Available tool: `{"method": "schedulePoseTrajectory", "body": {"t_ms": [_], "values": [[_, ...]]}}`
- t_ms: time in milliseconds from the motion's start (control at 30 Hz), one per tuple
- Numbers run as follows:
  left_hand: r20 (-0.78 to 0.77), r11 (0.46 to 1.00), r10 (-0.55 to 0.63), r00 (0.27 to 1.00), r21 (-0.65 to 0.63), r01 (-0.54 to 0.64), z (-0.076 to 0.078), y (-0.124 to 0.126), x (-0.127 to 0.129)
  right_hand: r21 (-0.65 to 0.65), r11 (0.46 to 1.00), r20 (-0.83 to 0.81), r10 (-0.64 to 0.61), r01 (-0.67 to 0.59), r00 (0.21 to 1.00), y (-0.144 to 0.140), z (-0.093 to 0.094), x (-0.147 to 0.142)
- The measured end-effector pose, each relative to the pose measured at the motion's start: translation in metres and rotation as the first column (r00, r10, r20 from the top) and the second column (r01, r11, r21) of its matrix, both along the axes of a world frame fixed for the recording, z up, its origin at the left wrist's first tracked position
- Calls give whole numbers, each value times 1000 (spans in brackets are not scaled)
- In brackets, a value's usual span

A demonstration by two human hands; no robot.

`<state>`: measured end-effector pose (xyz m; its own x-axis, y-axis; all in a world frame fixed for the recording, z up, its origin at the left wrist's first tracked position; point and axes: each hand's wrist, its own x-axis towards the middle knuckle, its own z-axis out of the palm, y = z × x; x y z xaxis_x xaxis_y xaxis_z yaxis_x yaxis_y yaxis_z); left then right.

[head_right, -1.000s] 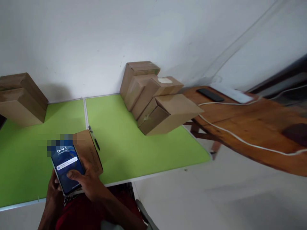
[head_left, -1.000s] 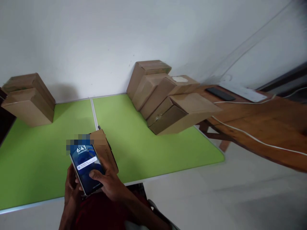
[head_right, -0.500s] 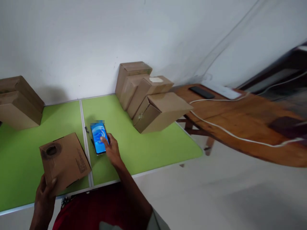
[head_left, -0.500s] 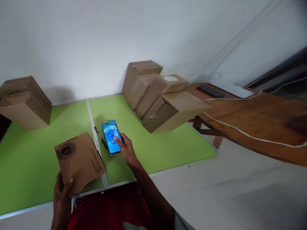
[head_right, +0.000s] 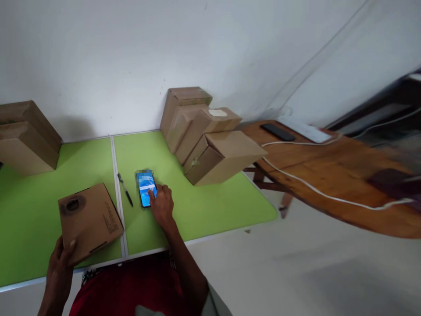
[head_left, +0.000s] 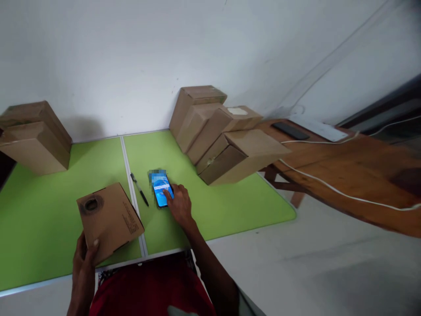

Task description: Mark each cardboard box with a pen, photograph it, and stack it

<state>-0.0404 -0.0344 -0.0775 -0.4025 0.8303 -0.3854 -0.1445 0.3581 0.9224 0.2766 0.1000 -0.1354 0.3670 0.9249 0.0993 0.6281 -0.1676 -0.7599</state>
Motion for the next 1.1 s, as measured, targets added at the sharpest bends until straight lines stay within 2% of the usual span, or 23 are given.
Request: {"method": "schedulePoseTrajectory", "body": {"t_ms": [100, 167, 233, 300, 367, 433, 500, 600, 700, 800, 867, 967, 1033, 1100], "values": [[-175, 1000, 29, 984, 8, -28, 3, -1, 1, 43, 999, 59, 30, -32, 998, -9, 6, -9], [-315, 998, 54, 947, 32, -46, 5, -2, 0, 141, 969, 17, 201, -201, 980, -22, 7, -23], [-381, 996, 76, 921, 79, -49, 5, -2, -2, 224, 868, -89, 472, -444, 877, -40, 5, -44], [-360, 993, 69, 930, 115, -29, 3, -5, -3, 212, 742, -192, 670, -636, 717, -62, -2, -67], [-346, 995, 18, 938, 102, 18, 2, -11, -4, 104, 658, -250, 743, -746, 621, -85, -10, -86], [-351, 997, -58, 935, 30, 73, 3, -18, -10, -1, 606, -265, 767, -795, 585, -101, -13, -97], [-344, 993, -115, 932, -55, 103, 9, -25, -24, -11, 598, -254, 774, -802, 581, -106, -4, -98], [-331, 991, -102, 938, -116, 66, 27, -27, -56, 149, 620, -207, 781, -770, 589, -94, 29, -90], [-370, 996, -23, 929, -91, -11, 50, -18, -77, 303, 623, -164, 780, -722, 604, -68, 69, -90], [-449, 1000, 15, 893, 13, -10, 61, -5, -67, 375, 633, -148, 762, -677, 630, -45, 86, -107], [-453, 995, 56, 890, 99, -12, 57, 3, -51, 390, 650, -181, 749, -653, 637, -39, 80, -122], [-332, 983, 141, 933, 158, -92, 39, 15, -40, 383, 666, -261, 742, -640, 617, -40, 53, -143], [-299, 968, 180, 937, 223, -114, 26, 26, -46, 379, 650, -314, 760, -659, 569, -37, 32, -158], [-328, 938, 237, 915, 323, -127, 16, 44, -62, 383, 601, -339, 798, -701, 499, -26, 16, -180]]}}
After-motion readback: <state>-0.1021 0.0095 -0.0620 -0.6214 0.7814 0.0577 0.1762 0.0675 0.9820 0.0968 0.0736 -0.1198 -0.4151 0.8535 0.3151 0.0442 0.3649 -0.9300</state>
